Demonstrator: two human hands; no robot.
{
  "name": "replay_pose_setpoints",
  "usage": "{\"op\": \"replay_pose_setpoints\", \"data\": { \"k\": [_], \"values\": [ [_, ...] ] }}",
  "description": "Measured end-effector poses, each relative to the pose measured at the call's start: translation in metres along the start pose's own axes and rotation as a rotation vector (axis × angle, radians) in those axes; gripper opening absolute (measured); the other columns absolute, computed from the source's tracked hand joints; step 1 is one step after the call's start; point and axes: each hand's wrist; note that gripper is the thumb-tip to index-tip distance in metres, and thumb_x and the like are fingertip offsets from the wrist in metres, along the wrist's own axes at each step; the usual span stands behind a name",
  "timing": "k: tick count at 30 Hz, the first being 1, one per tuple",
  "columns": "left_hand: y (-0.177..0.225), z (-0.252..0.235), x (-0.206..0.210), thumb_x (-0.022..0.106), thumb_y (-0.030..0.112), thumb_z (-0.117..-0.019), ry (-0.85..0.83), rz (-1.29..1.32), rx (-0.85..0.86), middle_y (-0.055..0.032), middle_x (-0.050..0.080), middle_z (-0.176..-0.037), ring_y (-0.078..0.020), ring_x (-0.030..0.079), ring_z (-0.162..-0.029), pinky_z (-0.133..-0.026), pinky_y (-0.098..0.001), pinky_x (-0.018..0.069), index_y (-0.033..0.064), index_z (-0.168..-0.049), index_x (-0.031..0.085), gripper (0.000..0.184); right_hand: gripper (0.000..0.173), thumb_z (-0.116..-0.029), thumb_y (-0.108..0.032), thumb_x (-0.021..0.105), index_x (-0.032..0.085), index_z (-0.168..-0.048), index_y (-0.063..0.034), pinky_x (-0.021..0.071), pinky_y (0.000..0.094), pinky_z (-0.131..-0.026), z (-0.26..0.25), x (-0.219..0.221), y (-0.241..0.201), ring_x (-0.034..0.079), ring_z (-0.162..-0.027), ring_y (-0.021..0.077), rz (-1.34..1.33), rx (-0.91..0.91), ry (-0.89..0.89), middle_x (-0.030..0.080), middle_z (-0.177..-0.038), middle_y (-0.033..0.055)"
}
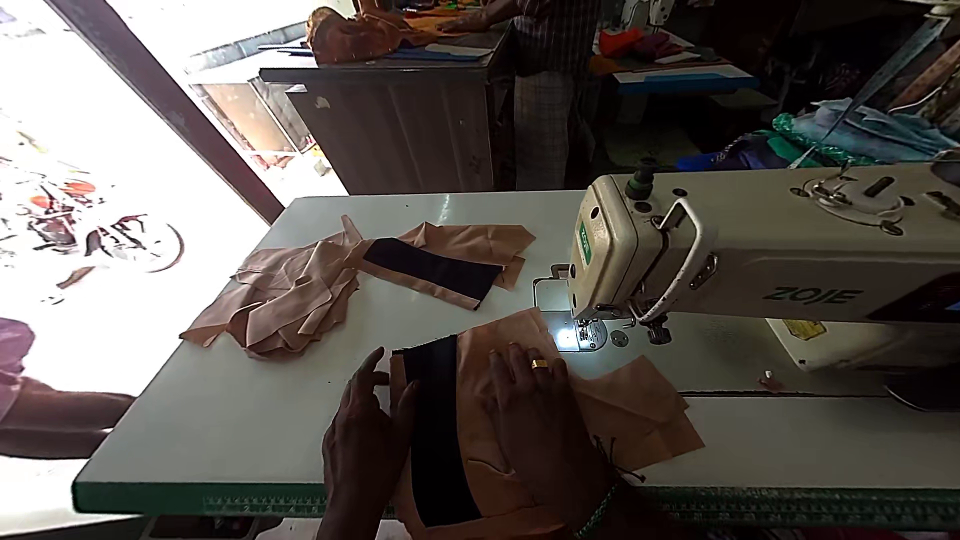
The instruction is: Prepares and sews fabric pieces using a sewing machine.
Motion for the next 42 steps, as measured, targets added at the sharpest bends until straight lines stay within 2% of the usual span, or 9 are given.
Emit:
{"op": "replay_pose_setpoints", "data": {
  "k": [4,9,13,17,22,28,35,39,42],
  "values": [
    [0.005,-0.008,-0.008,0.074,0.034,-0.0944,-0.135,0.007,-0.111,-0.0177,0.071,-0.107,-0.0393,0.069,-0.087,-0.075,-0.0644,0.0532,0.0037,-0.141,0.059,0.057,0.061,-0.1063,-0.051,0.041,0.047,-0.154,-0.0143,0.0285,0.0608,-0.117,0.007,0.006,0.018,0.041,-0.148,0.0328,0.039,0.009,0.004,0.045,-0.159,0.0135],
    [0.019,-0.025,-0.024,0.075,0.038,-0.0941,-0.345,0.033,-0.34,-0.0066,0.074,-0.094,-0.0266,0.071,-0.09,-0.084,-0.0561,0.0552,0.0113,-0.11,0.073,0.031,0.057,-0.1014,-0.054,0.048,0.065,-0.138,-0.0141,0.0409,0.0605,-0.11,0.012,0.032,0.045,0.051,-0.14,0.0327,-0.04,-0.082,0.294,0.059,-0.147,0.0103],
    [0.014,-0.019,-0.023,0.074,0.032,-0.0954,-0.275,0.132,-0.244,-0.0033,0.071,-0.091,-0.0203,0.068,-0.077,-0.072,-0.0465,0.0568,0.0129,-0.102,0.071,0.021,0.061,-0.1029,-0.057,0.038,0.065,-0.138,-0.0149,0.0383,0.062,-0.111,0.013,0.043,0.048,0.049,-0.142,0.0323,-0.048,-0.1,0.388,0.058,-0.148,0.0093],
    [0.009,-0.015,-0.018,0.078,0.025,-0.0922,-0.227,0.315,-0.279,0.0013,0.074,-0.081,-0.0133,0.067,-0.061,-0.059,-0.0357,0.0569,0.0137,-0.111,0.065,0.026,0.064,-0.1033,-0.057,0.036,0.062,-0.143,-0.0144,0.0342,0.0619,-0.115,0.013,0.044,0.048,0.048,-0.144,0.0294,-0.052,-0.093,0.37,0.056,-0.151,0.0061],
    [0.013,-0.013,-0.013,0.088,0.027,-0.0827,-0.149,0.326,-0.357,0.0011,0.074,-0.077,-0.0152,0.068,-0.06,-0.058,-0.0371,0.0564,0.0151,-0.117,0.061,0.045,0.067,-0.103,-0.059,0.033,0.059,-0.146,-0.0136,0.0324,0.0629,-0.116,0.013,0.042,0.048,0.046,-0.145,0.0297,-0.01,-0.076,0.342,0.055,-0.152,0.0062],
    [0.013,-0.014,-0.011,0.09,0.031,-0.0795,-0.127,0.29,-0.373,-0.0006,0.071,-0.073,-0.017,0.066,-0.059,-0.058,-0.041,0.0555,0.0127,-0.111,0.061,0.047,0.072,-0.1033,-0.061,0.029,0.056,-0.149,-0.0118,0.0295,0.0659,-0.116,0.017,0.039,0.048,0.045,-0.146,0.0315,0.044,-0.04,0.318,0.053,-0.154,0.0064],
    [0.016,-0.012,-0.012,0.081,0.044,-0.087,-0.126,0.196,-0.324,-0.0014,0.072,-0.081,-0.0189,0.064,-0.062,-0.061,-0.045,0.0541,0.0129,-0.122,0.062,0.05,0.08,-0.1018,-0.06,0.037,0.045,-0.153,0.0012,0.0217,0.0677,-0.12,0.023,0.03,0.037,0.039,-0.149,0.0341,0.044,-0.073,0.304,0.045,-0.158,0.0158],
    [0.013,-0.009,-0.007,0.078,0.036,-0.0918,-0.092,0.186,-0.268,-0.002,0.071,-0.084,-0.0182,0.06,-0.058,-0.057,-0.0445,0.0519,0.0139,-0.132,0.059,0.049,0.08,-0.1033,-0.061,0.037,0.041,-0.156,-0.001,0.0233,0.0643,-0.121,0.02,0.032,0.022,0.035,-0.152,0.0316,-0.047,-0.243,0.304,0.043,-0.16,0.0137],
    [0.013,-0.008,-0.006,0.081,0.029,-0.0892,-0.067,0.165,-0.259,-0.0025,0.072,-0.084,-0.0194,0.061,-0.058,-0.056,-0.0467,0.0517,0.0138,-0.131,0.06,0.049,0.084,-0.103,-0.067,0.027,0.031,-0.162,-0.0078,0.0144,0.0629,-0.124,0.017,0.028,0.013,0.022,-0.157,0.0258,-0.051,-0.213,0.081,0.029,-0.168,0.0077]
  ]
}}
Point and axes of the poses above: each hand's wrist, its own z-axis away from the middle knuckle, its own x-axis out of the palm, y = z × x
